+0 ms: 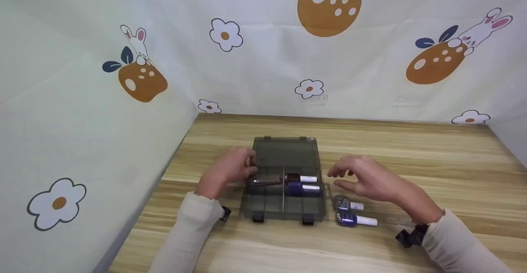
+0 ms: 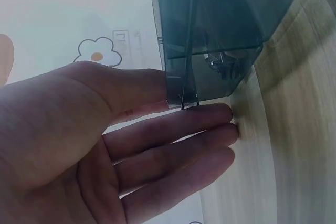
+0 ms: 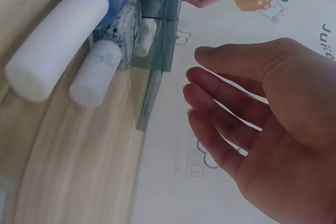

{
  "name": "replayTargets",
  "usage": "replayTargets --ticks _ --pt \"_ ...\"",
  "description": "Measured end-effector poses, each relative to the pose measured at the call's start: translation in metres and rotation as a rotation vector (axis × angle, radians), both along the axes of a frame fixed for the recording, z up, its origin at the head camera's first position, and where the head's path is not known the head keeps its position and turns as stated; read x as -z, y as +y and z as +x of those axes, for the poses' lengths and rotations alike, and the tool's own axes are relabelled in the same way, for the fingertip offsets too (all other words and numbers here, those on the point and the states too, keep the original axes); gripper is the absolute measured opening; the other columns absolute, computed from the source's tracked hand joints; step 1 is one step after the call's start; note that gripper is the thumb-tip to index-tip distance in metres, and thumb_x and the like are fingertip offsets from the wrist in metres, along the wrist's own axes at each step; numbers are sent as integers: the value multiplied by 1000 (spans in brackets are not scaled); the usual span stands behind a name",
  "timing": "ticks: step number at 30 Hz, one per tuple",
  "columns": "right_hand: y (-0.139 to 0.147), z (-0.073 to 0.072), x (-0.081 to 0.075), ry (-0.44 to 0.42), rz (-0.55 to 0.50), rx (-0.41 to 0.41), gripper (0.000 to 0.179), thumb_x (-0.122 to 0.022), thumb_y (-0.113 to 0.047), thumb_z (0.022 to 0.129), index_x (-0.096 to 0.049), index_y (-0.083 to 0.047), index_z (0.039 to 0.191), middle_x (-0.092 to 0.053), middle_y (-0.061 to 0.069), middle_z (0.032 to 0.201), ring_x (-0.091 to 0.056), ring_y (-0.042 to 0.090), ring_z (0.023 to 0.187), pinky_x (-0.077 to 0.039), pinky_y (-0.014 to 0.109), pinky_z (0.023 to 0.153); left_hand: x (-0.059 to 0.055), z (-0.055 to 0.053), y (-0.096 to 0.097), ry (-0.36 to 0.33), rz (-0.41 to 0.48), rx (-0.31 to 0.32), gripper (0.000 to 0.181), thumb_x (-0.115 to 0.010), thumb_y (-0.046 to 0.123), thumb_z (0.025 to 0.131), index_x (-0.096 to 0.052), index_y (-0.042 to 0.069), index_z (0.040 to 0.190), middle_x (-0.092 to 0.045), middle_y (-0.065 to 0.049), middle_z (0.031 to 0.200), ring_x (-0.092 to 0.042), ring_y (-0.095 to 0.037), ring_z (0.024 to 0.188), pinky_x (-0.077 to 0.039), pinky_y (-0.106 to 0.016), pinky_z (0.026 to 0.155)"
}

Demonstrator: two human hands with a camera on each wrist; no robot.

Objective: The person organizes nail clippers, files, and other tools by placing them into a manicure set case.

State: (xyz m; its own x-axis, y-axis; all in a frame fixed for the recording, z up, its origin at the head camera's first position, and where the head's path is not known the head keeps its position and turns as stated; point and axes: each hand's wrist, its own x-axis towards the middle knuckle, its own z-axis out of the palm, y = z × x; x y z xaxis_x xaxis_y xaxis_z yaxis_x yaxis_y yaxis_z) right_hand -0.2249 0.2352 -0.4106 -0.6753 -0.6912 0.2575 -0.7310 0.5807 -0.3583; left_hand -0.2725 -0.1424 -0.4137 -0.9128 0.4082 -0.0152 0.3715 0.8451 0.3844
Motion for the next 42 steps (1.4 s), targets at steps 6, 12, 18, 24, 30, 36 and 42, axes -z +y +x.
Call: replayTargets --ticks 6,12,18,24,30,36,42 --pt "18 9 0 -62 19 22 17 -80 -10 97 -81 -13 114 -82 0 107 -75 17 96 -64 42 83 -1 1 1 -2 -33 -29 8 -82 18 97 -76 14 96 -70 0 84 -62 -16 73 -49 -35 65" --pt "30 15 0 -157 47 56 17 -79 -14 98 -81 -15 115 -81 -2 109 -74 13 97 -64 39 83 -1 0 -1 10 -42 -7 8 -81 19 98 -75 14 99 -71 -1 87 -62 -16 75 -49 -35 66" --pt "31 17 4 -204 96 71 19 -81 -21 96 -80 -18 115 -81 -4 110 -75 17 99 -64 42 85 0 0 -5 5 -31 0 8 -81 19 98 -74 15 98 -72 -1 87 -63 -16 73 -50 -35 65" --pt "26 17 10 -226 76 48 25 -85 -27 93 -80 -15 115 -81 -2 109 -75 18 96 -64 38 84 1 0 -8 25 -23 20 9 -81 17 97 -73 14 95 -72 -2 86 -63 -16 74 -52 -38 69" --pt "23 20 16 -280 61 36 35 -86 -31 93 -78 -15 123 -79 -3 113 -75 16 98 -63 36 85 1 -1 -6 22 -23 31 10 -80 17 97 -72 14 95 -72 -3 85 -62 -17 73 -51 -38 69" --pt "23 20 20 -241 48 -8 34 -81 -23 97 -77 -20 131 -79 -2 119 -74 17 103 -64 39 86 1 -2 -4 16 -28 33 9 -80 17 97 -72 14 96 -70 -2 84 -62 -17 74 -51 -38 68" --pt "23 21 21 -228 55 -5 32 -82 -19 94 -79 -20 126 -78 -3 119 -73 19 107 -63 43 90 1 -1 -3 22 -23 34 10 -82 17 97 -73 14 96 -71 -2 84 -63 -17 74 -51 -37 67"
